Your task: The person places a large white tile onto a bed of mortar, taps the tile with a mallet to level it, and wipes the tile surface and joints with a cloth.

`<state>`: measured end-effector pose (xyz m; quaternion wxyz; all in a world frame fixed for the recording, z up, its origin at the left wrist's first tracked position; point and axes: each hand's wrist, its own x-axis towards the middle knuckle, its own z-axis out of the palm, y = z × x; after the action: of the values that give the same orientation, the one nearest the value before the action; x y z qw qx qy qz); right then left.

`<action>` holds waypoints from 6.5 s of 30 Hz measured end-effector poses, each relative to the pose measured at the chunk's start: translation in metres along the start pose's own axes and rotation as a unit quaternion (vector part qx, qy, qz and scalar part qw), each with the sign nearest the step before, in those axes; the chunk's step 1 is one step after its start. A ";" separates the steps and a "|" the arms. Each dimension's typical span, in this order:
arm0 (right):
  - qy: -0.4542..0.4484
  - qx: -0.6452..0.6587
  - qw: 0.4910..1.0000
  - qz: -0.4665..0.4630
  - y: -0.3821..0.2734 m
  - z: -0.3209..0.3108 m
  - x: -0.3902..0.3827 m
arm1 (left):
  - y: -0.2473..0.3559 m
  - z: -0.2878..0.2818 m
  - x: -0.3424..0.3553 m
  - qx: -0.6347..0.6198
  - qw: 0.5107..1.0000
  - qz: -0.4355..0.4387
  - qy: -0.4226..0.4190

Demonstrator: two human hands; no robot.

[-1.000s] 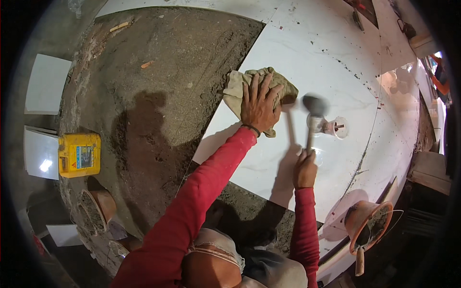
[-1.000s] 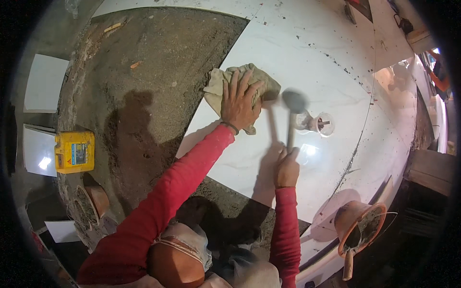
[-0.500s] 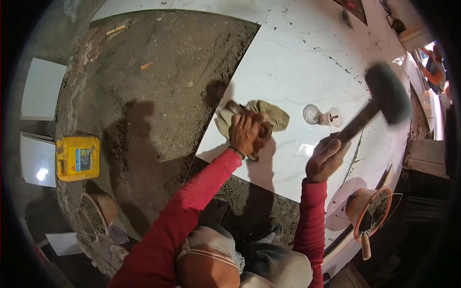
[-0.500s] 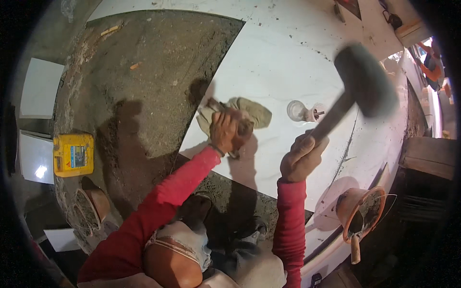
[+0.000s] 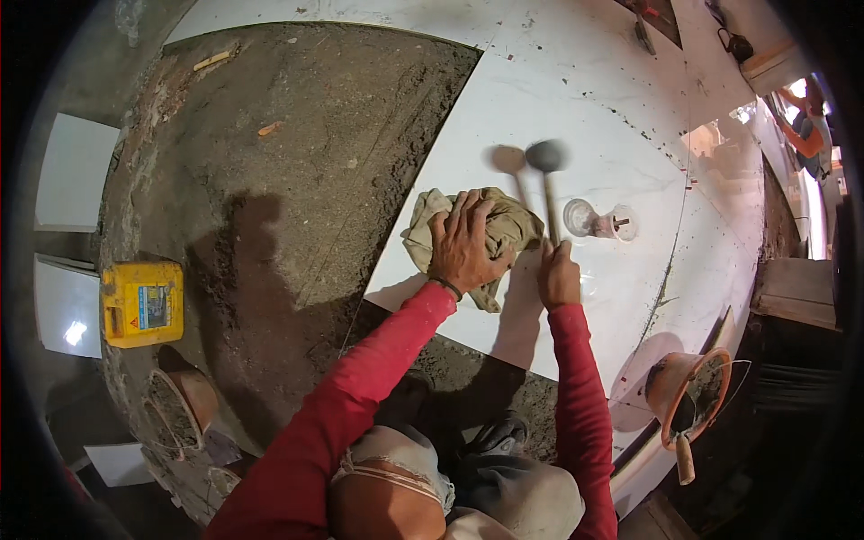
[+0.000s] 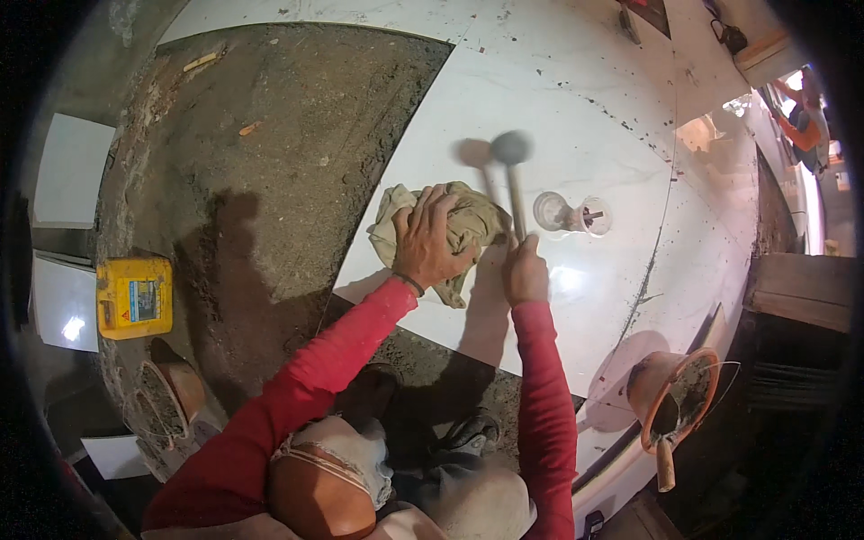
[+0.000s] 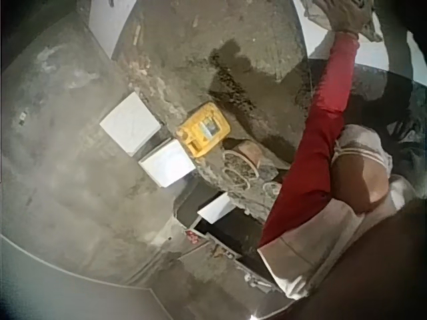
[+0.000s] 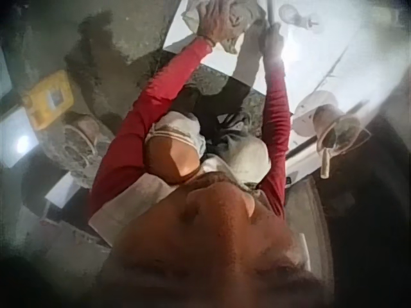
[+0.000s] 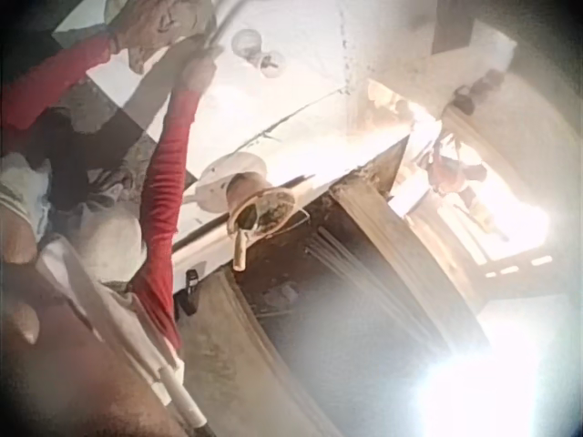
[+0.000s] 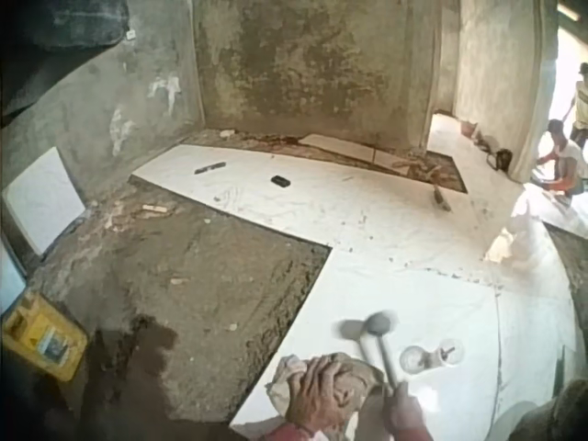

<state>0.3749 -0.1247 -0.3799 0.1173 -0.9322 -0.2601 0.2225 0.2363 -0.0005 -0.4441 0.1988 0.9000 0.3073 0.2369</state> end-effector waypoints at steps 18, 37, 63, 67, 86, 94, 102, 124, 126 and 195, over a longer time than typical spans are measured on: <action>0.254 0.290 0.919 -0.086 0.003 0.000 0.017 | -0.003 0.002 0.000 0.007 1.000 0.007 -0.005; 0.374 0.269 0.875 -0.149 0.004 -0.004 0.027 | 0.001 -0.002 0.004 0.002 1.000 -0.001 -0.013; 0.266 0.168 0.931 -0.187 -0.024 -0.005 0.056 | 0.004 0.003 -0.006 0.018 0.998 -0.048 -0.039; 0.334 0.316 0.869 -0.183 -0.039 -0.014 0.070 | 0.008 0.005 0.008 0.078 0.995 -0.017 -0.059; 0.336 0.288 0.878 -0.182 -0.031 -0.020 0.078 | -0.003 0.020 0.019 0.161 0.978 0.049 -0.124; 0.271 0.119 0.953 -0.074 -0.021 -0.011 0.081 | -0.001 0.025 0.031 0.110 0.990 0.042 -0.084; 0.203 0.083 0.970 -0.107 -0.032 -0.018 0.075 | -0.006 0.025 0.030 0.117 0.986 0.035 -0.109; 0.251 0.281 0.926 0.011 -0.007 -0.017 0.045 | -0.006 0.015 0.035 0.128 0.980 0.092 -0.122; 0.345 0.299 0.889 -0.043 -0.010 -0.018 0.047 | -0.005 0.014 0.036 0.111 0.984 0.104 -0.093; 0.191 0.144 0.970 -0.048 0.022 0.004 -0.006 | -0.095 0.127 0.320 0.180 0.984 -0.004 -0.010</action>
<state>0.3782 -0.1456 -0.3889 0.3085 -0.9172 -0.2425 0.0696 0.4863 0.2494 -0.4972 0.0379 0.9221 0.3463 0.1684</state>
